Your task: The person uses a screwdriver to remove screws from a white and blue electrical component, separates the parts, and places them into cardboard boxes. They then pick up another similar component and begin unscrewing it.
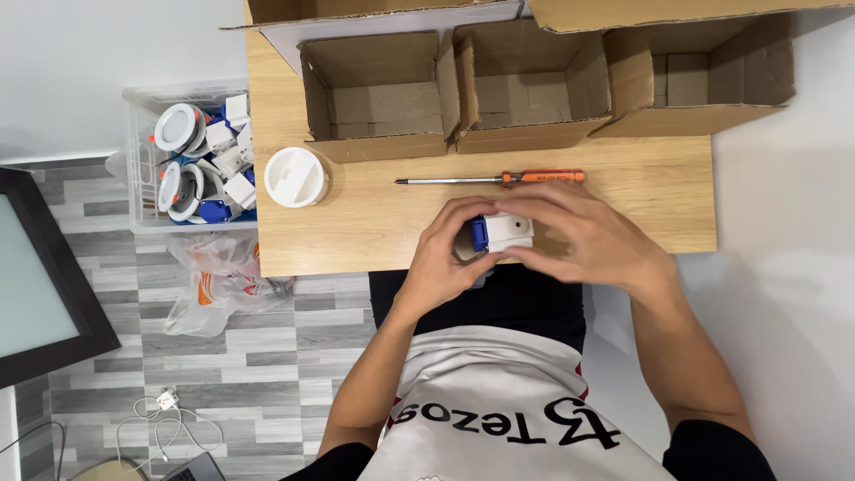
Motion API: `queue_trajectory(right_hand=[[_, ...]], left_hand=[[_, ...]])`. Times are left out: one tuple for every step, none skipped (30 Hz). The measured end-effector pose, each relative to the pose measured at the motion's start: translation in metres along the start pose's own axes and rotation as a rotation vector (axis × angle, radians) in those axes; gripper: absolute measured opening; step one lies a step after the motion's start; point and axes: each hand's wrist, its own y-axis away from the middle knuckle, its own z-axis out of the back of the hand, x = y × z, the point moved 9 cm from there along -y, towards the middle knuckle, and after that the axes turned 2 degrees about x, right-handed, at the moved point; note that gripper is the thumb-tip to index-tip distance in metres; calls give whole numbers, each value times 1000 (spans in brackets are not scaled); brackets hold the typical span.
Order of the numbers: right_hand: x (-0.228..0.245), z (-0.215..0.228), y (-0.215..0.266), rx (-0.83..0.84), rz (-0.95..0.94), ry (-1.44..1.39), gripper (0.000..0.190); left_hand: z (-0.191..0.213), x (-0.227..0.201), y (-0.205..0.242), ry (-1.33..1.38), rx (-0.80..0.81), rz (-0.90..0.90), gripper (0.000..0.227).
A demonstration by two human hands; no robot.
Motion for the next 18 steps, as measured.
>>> queue_trajectory(right_hand=[[-7,-3,3,0,0,1,46],[-11,-4,6,-34,22,70,36],[-14,-5,9,-67,44,138,25],[-10,-2,6,-67,45,139,25],[-7,2,4,-66,35,113,22],[-3,5,1,-65,25,88,20],[-4,6,0,-66,26,88,20],[-4,7,0,-56,31,28,21],[-4,7,0,-47,36,-31,23],[-5,9,-1,-48,36,-29,23],[-6,12,-2,-62,30,-59,24],[-7,15,-2,-76,23,-88,24],[-8,16,-2,-78,22,-85,24],[-12,20,-2,-106,-8,-95,27],[-16,23,-1,-134,-38,-105,30],[-17,24,-2,-136,-38,-101,30],[-19,28,-1,-169,-53,-96,31],[-21,32,-2,-203,-66,-91,31]], left_hand=[[0,0,-1,0,0,-1,58],[-1,1,0,-1,1,3,58],[-1,1,0,-2,2,6,58],[-1,1,0,-2,2,6,58],[-1,2,0,-1,0,6,58],[-1,2,0,1,-1,5,58],[-1,2,0,1,-1,5,58],[-1,2,0,3,0,5,58],[-1,2,0,5,0,6,58],[-1,2,0,5,1,4,58],[-1,2,0,5,-1,6,58],[-1,2,0,5,-2,7,58],[-1,2,0,6,1,4,58],[-1,2,0,5,0,4,58],[-1,2,0,5,0,4,58],[-1,1,0,6,1,0,58],[-1,1,1,5,-1,3,58],[0,2,0,3,-4,4,58]])
